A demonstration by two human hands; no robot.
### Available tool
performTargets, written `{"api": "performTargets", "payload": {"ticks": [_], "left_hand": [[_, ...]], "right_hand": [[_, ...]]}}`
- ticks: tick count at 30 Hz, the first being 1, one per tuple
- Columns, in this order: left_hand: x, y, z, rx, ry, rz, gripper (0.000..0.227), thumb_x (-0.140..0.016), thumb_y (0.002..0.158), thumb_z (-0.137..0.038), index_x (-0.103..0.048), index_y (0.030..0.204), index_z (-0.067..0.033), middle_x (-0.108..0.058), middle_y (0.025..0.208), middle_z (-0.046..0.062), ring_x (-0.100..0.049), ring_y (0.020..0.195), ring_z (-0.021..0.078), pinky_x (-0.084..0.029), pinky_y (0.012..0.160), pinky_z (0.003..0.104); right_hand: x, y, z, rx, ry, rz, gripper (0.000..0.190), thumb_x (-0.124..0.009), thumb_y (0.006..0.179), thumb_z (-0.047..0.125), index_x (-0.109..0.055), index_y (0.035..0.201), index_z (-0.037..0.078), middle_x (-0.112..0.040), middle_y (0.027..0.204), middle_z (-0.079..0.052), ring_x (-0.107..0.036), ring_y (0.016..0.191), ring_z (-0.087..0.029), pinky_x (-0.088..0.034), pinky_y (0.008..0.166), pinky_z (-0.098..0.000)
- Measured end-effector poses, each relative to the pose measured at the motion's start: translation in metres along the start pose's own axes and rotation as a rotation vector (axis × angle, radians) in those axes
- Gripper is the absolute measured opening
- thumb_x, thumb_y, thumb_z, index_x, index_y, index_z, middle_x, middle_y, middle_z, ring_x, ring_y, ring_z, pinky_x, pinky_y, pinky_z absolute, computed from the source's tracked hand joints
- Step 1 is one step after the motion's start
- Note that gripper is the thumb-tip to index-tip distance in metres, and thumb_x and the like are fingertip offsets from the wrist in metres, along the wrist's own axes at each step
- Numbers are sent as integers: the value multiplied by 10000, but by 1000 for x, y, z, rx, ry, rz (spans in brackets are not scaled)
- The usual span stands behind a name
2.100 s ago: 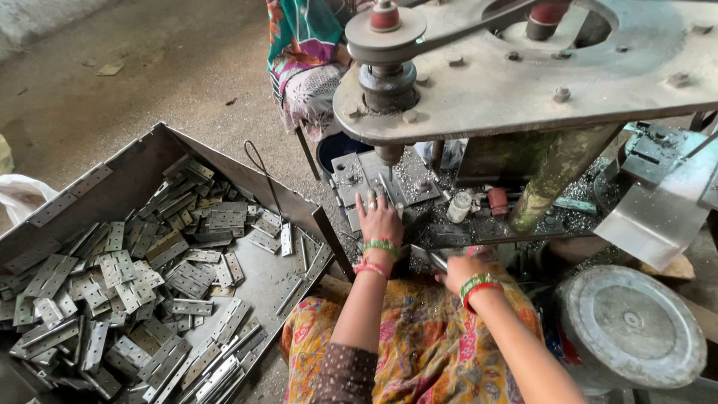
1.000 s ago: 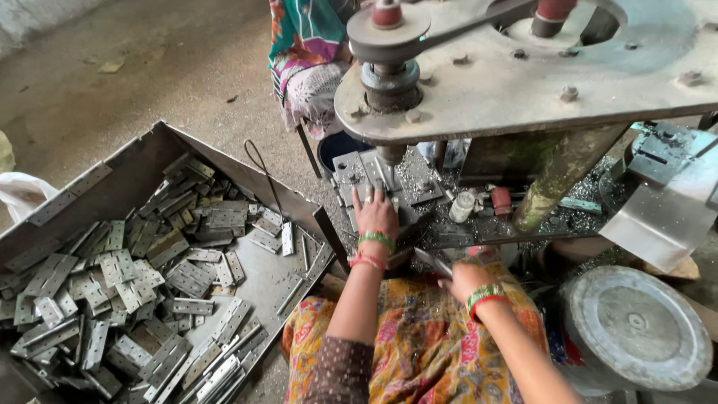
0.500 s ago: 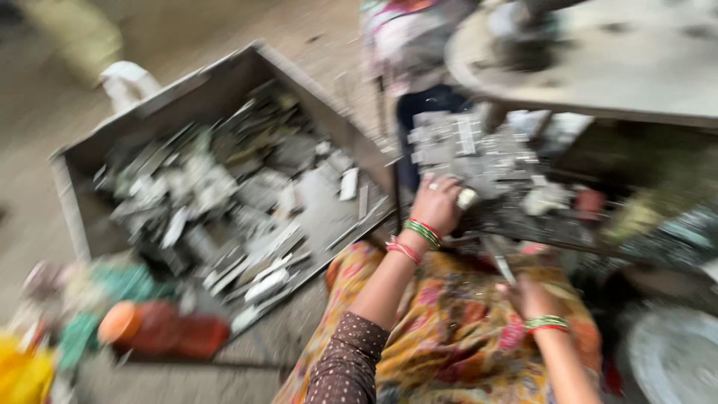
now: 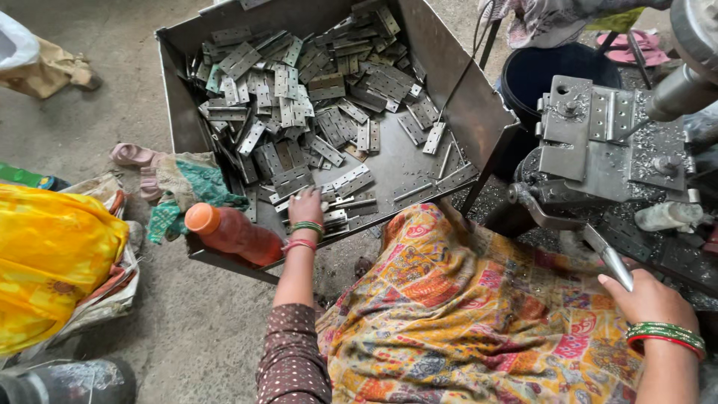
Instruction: The person sits on the floor and repeatedly picks up small metal plates from a bin, places them into a press machine, and operates the lever to process them. The processed plates are then returned to the bin.
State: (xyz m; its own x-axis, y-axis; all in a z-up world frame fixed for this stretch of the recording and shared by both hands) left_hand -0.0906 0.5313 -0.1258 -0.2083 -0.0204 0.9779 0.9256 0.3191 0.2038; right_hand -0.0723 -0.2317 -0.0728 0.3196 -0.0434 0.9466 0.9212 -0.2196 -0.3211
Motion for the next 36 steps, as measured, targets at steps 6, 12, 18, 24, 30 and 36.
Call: {"api": "performTargets", "payload": {"ticks": [6,12,18,24,30,36], "left_hand": [[-37,12,20,-44,-21,249,555,-613,874,-131,-597,1397,-317,-577,1473,-25,-519,1375,223,-292,1190,548],[-15,9,-10,-2,52,337,478,-697,895,-303,-614,1366,-290,-610,1429,-4,-564,1335,222,-249,1271,542],[-22,34,-89,-195,-63,-26,424,-634,877,-308,-626,1276,-163,-631,1335,110,-622,1188,303,-309,1118,550],[-67,63,-97,-199,24,35,139,-495,1017,-130,-625,1064,-117,-723,966,105,-716,966,281,-482,1094,414],[-41,65,-100,-266,21,101,129,-513,975,-123,-615,1054,-131,-740,933,117,-731,904,305,-565,835,448],[44,81,-177,-205,-177,201,540,-584,853,-6,-532,1364,-173,-715,972,199,-704,899,391,-564,772,501]], "right_hand": [[3,-1,0,-44,7,33,678,-588,902,710,-728,1226,131,-779,1110,-249,-738,1035,-459,-582,904,-543],[11,-9,4,-55,17,51,663,-593,899,695,-737,1185,114,-788,1082,-252,-749,1019,-456,-585,891,-541],[12,-13,6,-66,12,62,650,-583,907,692,-742,1167,118,-805,1033,-251,-759,1009,-446,-590,889,-536],[12,-13,8,-37,25,27,652,-579,892,700,-728,1153,122,-783,1038,-239,-746,996,-447,-586,877,-536],[15,-17,17,-25,97,9,593,-607,885,671,-716,1088,124,-786,995,-227,-749,962,-430,-587,858,-528],[25,-27,33,-8,188,-44,479,-653,891,570,-691,1064,125,-757,980,-200,-720,951,-420,-565,844,-542]]}}
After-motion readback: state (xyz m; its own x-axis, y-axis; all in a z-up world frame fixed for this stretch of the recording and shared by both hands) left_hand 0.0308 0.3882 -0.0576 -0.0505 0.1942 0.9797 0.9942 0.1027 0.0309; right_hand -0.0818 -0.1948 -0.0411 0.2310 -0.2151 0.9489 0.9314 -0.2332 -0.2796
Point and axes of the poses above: each hand's wrist, its own y-axis towards the middle knuckle, its own x-axis out of the back of the hand, z = x × y, the point moved 10 cm from there along y, towards the middle knuckle
